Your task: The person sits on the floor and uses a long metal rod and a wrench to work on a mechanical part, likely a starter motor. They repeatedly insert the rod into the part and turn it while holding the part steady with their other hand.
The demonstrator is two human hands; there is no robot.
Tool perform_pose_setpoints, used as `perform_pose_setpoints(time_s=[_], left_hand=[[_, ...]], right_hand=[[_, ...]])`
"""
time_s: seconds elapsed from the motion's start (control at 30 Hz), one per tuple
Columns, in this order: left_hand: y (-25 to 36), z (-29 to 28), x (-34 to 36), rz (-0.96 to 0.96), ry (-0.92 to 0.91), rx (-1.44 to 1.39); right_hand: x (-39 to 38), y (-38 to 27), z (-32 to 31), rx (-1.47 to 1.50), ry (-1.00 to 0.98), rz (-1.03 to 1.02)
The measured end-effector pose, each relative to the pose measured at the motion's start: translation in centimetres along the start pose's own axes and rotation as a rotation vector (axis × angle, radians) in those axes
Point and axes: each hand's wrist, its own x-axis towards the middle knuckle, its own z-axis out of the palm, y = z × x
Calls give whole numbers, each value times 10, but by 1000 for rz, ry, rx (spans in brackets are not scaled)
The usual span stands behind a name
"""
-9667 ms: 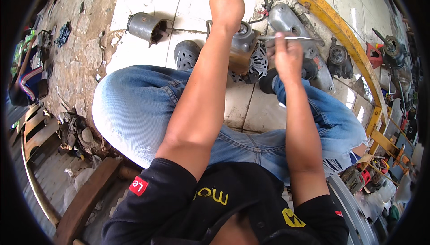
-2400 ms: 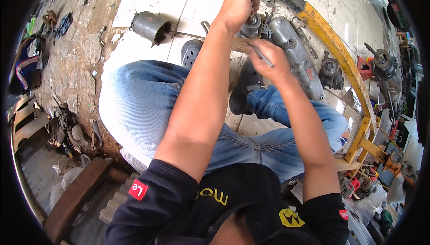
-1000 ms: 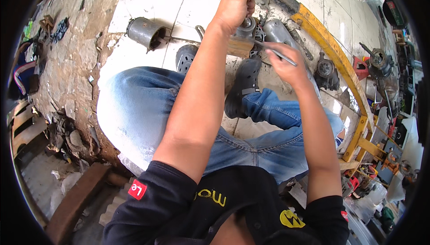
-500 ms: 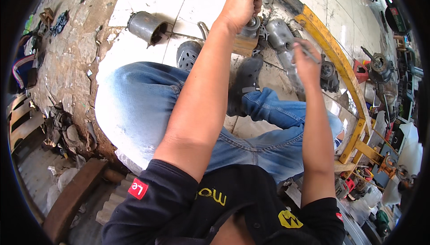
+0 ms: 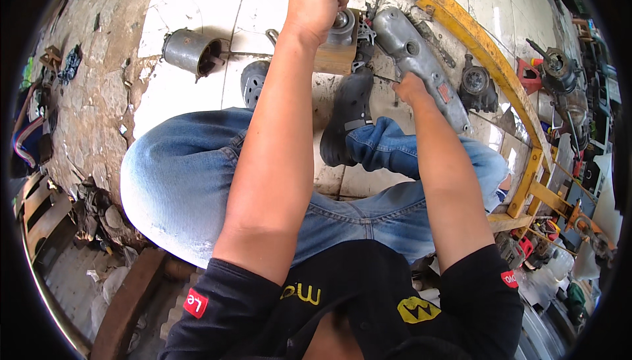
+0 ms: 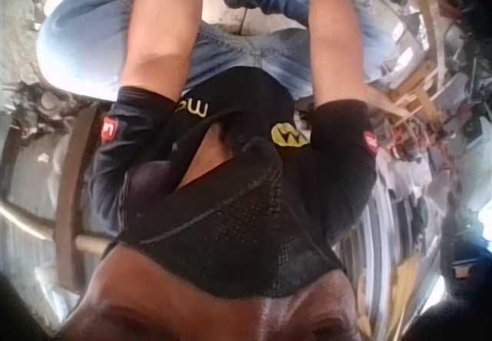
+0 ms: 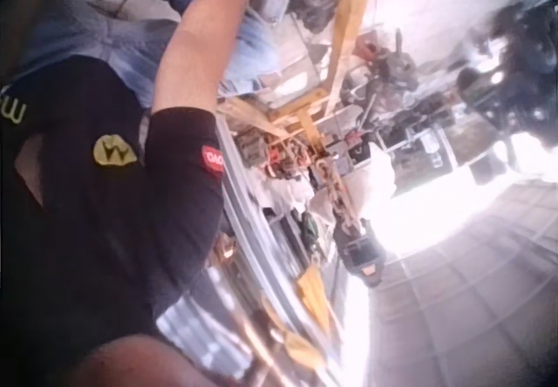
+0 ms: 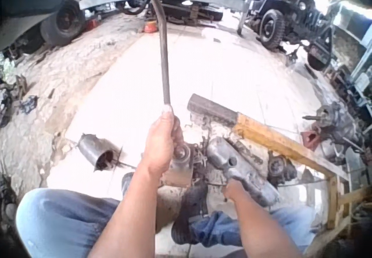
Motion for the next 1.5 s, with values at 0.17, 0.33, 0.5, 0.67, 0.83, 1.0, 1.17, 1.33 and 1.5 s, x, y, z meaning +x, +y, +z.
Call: perform_pose_setpoints(time_s=[0.17,0.33,0.5,0.67,0.83,1.0,1.17,1.33,1.5], left_hand=[[5,5,-2,-44,-43,-20],[3,-1,-7,-36,-57,-76],[1,-9,-5,12,-134,5],[11,-7,-6,-5,-140,51],[21,-3,-7,17,-116,219],[30,20,-15,96,-16,207],[26,-3,-16,48,-42,176],[31,-3,-14,-12,-47,142],[30,-2,-9,5,-83,153]], right_hand=[[15,15,35,-37,-243,-19],[5,-17,49,-139,-482,26],[17,-5,86,-121,-391,75],[19,-3,81,-180,-374,-67],[21,4,48,7,-280,21],[15,14,74,-109,-224,-83],[-9,-15,69,-85,-364,43],[11,2,83,-147,-332,42],[24,17,52,-2,-135,122]])
